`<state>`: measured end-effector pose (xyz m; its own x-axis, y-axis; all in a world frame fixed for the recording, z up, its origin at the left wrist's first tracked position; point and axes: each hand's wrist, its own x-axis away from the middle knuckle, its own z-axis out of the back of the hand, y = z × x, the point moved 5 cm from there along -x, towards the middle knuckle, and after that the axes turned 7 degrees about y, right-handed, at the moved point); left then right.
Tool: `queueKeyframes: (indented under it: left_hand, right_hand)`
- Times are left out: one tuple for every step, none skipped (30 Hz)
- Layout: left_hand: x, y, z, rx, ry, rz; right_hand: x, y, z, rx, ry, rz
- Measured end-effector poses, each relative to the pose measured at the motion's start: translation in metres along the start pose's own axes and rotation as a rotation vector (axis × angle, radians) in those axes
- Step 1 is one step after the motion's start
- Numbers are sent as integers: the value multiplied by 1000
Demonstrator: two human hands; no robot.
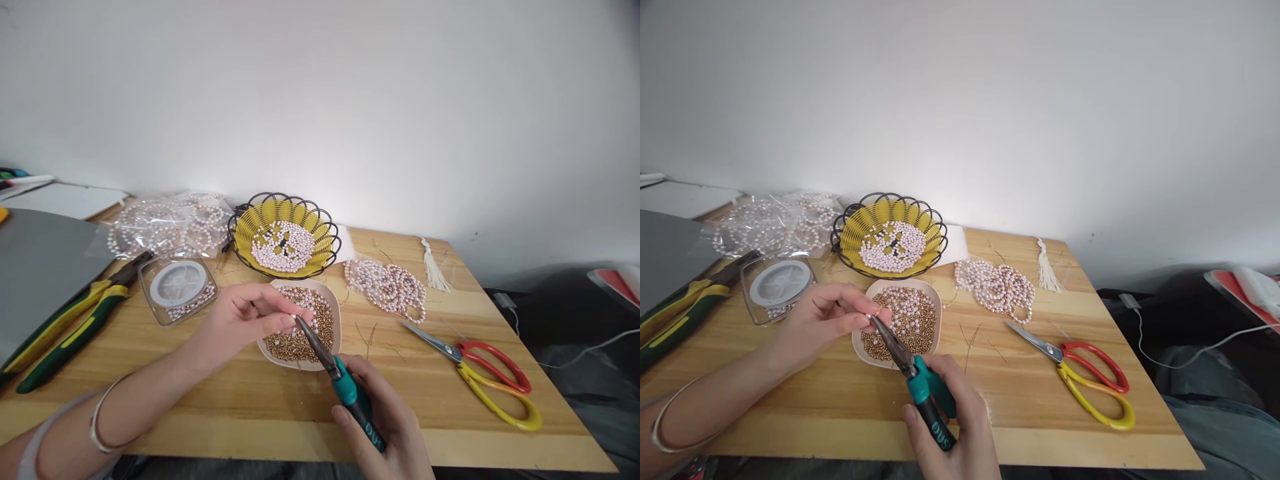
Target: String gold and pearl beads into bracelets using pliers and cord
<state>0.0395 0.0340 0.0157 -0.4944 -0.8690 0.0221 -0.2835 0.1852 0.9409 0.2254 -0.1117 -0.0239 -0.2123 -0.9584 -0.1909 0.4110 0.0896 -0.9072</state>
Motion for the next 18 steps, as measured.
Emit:
queueKeyframes:
  left_hand:
    - [0,0,0,-12,-6,-6]
    - [0,1,0,-34,-18,-17]
    - [0,2,1,-62,-25,-36]
    - [0,3,2,-100,-29,-63]
    - [1,4,3,-151,-33,-97]
    - [1,6,4,-217,-37,-138]
    - [2,7,5,-300,-44,-188]
    - [3,9,5,-397,-54,-248]
    - [3,11,4,-498,-75,-307]
    - [4,12,3,-589,-104,-363]
    - [5,14,2,-661,-134,-416]
    - [5,15,0,-714,-170,-462]
    - [6,16,-1,-748,-210,-496]
    - [6,17,-3,-767,-250,-522]
    - [6,18,-4,-779,-288,-541]
    - [6,19,-4,-788,-323,-549]
    - [6,20,-5,-789,-354,-546]
    - [5,21,-5,-783,-379,-534]
  right_hand:
    - [1,0,0,1,3,-12]
    - [2,-1,1,5,15,-29]
    - [3,-1,1,9,37,-51]
    - [3,-3,2,12,69,-75]
    - [4,-4,3,15,99,-99]
    - [4,-5,4,17,125,-122]
    - [4,-7,6,19,138,-138]
    - [3,-9,7,21,133,-146]
    - [2,-10,8,27,119,-150]
    - [0,-12,10,38,97,-150]
    - [-2,-13,12,51,58,-147]
    - [-4,-13,14,64,7,-140]
    - [-5,-13,16,77,-39,-135]
    - [-5,-12,19,92,-65,-136]
    - [-6,-11,23,105,-64,-143]
    - [-5,-9,27,116,-40,-159]
    - [-5,-7,33,121,-3,-180]
    - [-5,-6,38,120,31,-200]
